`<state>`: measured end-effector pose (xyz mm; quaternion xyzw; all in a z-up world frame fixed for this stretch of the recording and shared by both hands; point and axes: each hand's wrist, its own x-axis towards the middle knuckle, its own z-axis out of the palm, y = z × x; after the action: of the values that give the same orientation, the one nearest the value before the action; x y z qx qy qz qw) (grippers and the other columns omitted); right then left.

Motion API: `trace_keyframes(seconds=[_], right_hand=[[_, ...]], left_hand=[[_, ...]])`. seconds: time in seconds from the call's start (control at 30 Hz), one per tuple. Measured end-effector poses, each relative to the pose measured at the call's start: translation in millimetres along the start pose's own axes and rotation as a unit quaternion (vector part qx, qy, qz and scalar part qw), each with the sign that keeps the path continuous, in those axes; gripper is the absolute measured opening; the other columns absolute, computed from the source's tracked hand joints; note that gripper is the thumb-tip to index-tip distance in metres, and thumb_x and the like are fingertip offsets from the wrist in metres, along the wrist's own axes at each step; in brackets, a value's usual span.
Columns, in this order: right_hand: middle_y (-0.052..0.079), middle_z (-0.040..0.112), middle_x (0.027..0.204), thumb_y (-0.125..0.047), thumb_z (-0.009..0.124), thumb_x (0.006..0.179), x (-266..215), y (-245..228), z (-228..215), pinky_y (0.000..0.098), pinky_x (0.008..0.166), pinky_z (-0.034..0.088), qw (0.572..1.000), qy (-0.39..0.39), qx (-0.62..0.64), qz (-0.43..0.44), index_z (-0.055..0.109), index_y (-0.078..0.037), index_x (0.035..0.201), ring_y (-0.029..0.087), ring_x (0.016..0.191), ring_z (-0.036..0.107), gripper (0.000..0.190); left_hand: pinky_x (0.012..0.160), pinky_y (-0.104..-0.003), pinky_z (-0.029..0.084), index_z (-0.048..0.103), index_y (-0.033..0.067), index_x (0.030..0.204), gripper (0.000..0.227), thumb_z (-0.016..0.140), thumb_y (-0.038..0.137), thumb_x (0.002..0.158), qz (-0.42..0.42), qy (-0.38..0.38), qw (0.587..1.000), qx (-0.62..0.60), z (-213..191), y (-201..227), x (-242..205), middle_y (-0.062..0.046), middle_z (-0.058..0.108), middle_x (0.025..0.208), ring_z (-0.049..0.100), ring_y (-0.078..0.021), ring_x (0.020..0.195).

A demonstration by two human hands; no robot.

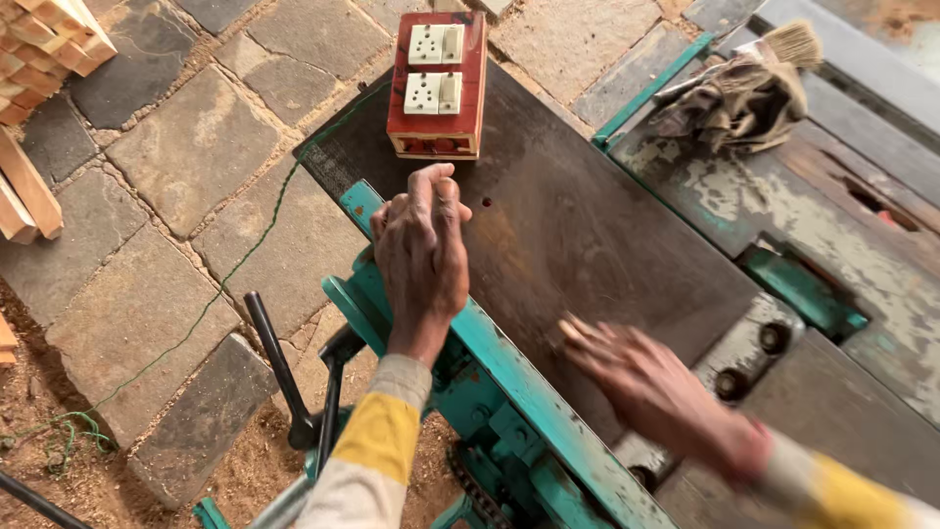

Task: The person cleans the surface of a teal woodworking machine using a brush and a cloth. They wipe down the metal table and the gear mechanism, removing dust and debris from the equipment.

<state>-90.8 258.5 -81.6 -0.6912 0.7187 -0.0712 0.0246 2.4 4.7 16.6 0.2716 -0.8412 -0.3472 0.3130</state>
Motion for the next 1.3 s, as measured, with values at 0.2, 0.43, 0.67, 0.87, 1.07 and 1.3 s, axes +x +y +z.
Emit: trace_keyframes(seconds=[0.2,0.43,0.67,0.87,1.07,1.3], right_hand=[[0.02,0.052,0.152,-0.01,0.055,0.095,121,46,-2,0.0513,0.109,0.044,0.993,0.112,0.023,0.016,0.046,-0.003,0.15,0.037,0.131,0.056,0.055],[0.023,0.053,0.149,-0.002,0.056,0.077,47,3,-9,0.0511,0.105,0.043,0.995,0.093,0.035,0.004,0.053,-0.005,0.142,0.037,0.129,0.056,0.065],[0.018,0.06,0.143,-0.005,0.06,0.09,123,64,-6,0.0493,0.105,0.047,0.98,0.179,0.087,-0.001,0.054,-0.006,0.142,0.038,0.128,0.058,0.053],[0.022,0.055,0.147,-0.005,0.06,0.085,96,53,-1,0.0494,0.099,0.049,0.992,0.121,0.014,-0.017,0.052,-0.003,0.145,0.038,0.127,0.058,0.061],[0.016,0.056,0.146,-0.006,0.067,0.069,51,45,2,0.05,0.103,0.048,0.99,0.125,-0.006,-0.07,0.059,-0.016,0.13,0.033,0.131,0.059,0.063],[0.014,0.049,0.163,-0.004,0.051,0.097,129,104,6,0.0456,0.115,0.046,0.978,0.184,0.037,-0.091,0.05,-0.013,0.154,0.029,0.145,0.053,0.058]], left_hand=[[0.107,-0.042,0.036,0.063,0.0125,0.128,0.062,0.021,0.054,0.11,0.015,0.006,1.0,-0.005,-2,-2,-1,0.0,0.071,0.083,0.063,-0.0186,0.095],[0.105,-0.042,0.036,0.063,0.0138,0.128,0.066,0.018,0.057,0.107,0.004,0.007,1.0,-0.011,-3,-1,2,0.001,0.072,0.081,0.064,-0.0166,0.091],[0.106,-0.042,0.037,0.064,0.0126,0.129,0.064,0.02,0.055,0.11,0.012,0.013,0.999,-0.036,-5,0,-4,-0.002,0.072,0.085,0.063,-0.0203,0.095],[0.106,-0.042,0.037,0.063,0.0117,0.128,0.063,0.02,0.054,0.109,0.007,0.008,1.0,-0.013,-7,6,0,-0.001,0.073,0.084,0.065,-0.0199,0.095],[0.108,-0.044,0.035,0.062,0.0121,0.13,0.065,0.019,0.055,0.108,0.011,0.009,1.0,-0.005,0,-4,0,0.0,0.074,0.082,0.067,-0.0184,0.099],[0.108,-0.043,0.036,0.063,0.0134,0.128,0.062,0.021,0.055,0.108,0.002,0.003,1.0,-0.003,-8,7,2,0.0,0.074,0.083,0.066,-0.0176,0.099]])
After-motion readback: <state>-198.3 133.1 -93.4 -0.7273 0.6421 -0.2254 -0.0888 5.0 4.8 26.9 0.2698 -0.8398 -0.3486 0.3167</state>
